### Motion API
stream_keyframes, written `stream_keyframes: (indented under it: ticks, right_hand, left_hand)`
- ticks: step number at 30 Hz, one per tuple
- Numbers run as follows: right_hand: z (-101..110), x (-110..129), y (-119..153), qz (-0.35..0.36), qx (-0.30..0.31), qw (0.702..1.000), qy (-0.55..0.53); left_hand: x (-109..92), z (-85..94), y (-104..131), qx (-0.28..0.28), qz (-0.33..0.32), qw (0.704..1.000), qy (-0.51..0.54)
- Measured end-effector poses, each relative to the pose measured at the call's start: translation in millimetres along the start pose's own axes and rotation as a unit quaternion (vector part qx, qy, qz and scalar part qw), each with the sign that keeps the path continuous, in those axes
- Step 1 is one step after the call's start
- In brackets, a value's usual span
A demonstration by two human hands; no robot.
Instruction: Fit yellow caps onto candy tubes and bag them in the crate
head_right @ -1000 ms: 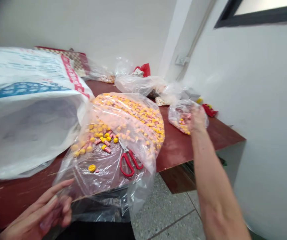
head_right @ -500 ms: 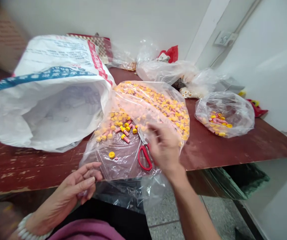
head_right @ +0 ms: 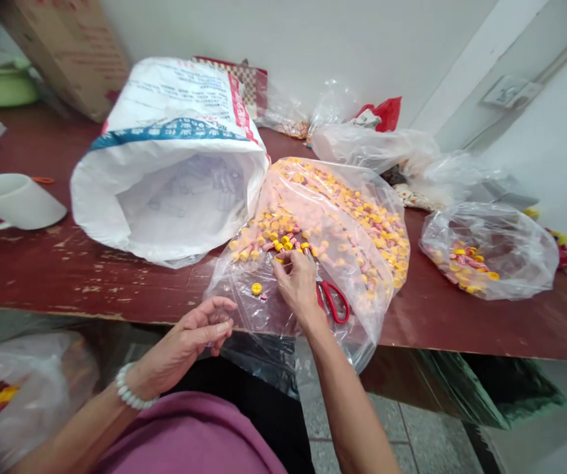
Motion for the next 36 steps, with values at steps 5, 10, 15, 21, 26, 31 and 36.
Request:
stream_keyframes:
  ticks: [5,10,15,21,26,31,36]
  right_hand:
    - [-12,46,53,-0.046,-0.010,0.936,-0.349]
    - [-20,57,76,0.017,0.016,0.965,-0.262]
    - [-16,70,86,0.157,0.045,0.972,-0.169]
    - [-23,80,100,0.159,0.078,0.968,-0.180]
    - [-18,39,85,-0.051,-0.028,0.943,-0.327]
    - [-18,8,51,0.033,-0.014,0.999,-0.038]
    - [-41,-3,28,0.072,0.039,0.996,-0.023]
  left_hand:
    - [2,-4.2,2,0.022,-0.021,0.999,-0.021]
    - [-2,-6.9,11,0.037,-0.037,0.999,-0.004]
    - [-2,-6.3,11,0.020,-0.007,0.994,0.106]
    - [4,-5.6,4,-0.028,0.009,0.990,0.141]
    - [0,2.3,8,-0.001,0.054,0.981,0.184]
    - [-7,21.1,17,-0.023,0.008,0.976,0.218]
    - [-13,38.7,23,-0.037,-0.030,0.970,0.239]
Point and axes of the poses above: each hand's wrist, its own y-axis away from the middle knuckle, its own z-axis out of the back of the hand, x = y × z, the point moved 4 cm from there along -y, towards the middle knuckle, and after that the axes turned 7 degrees about z, right-handed, at the moved point
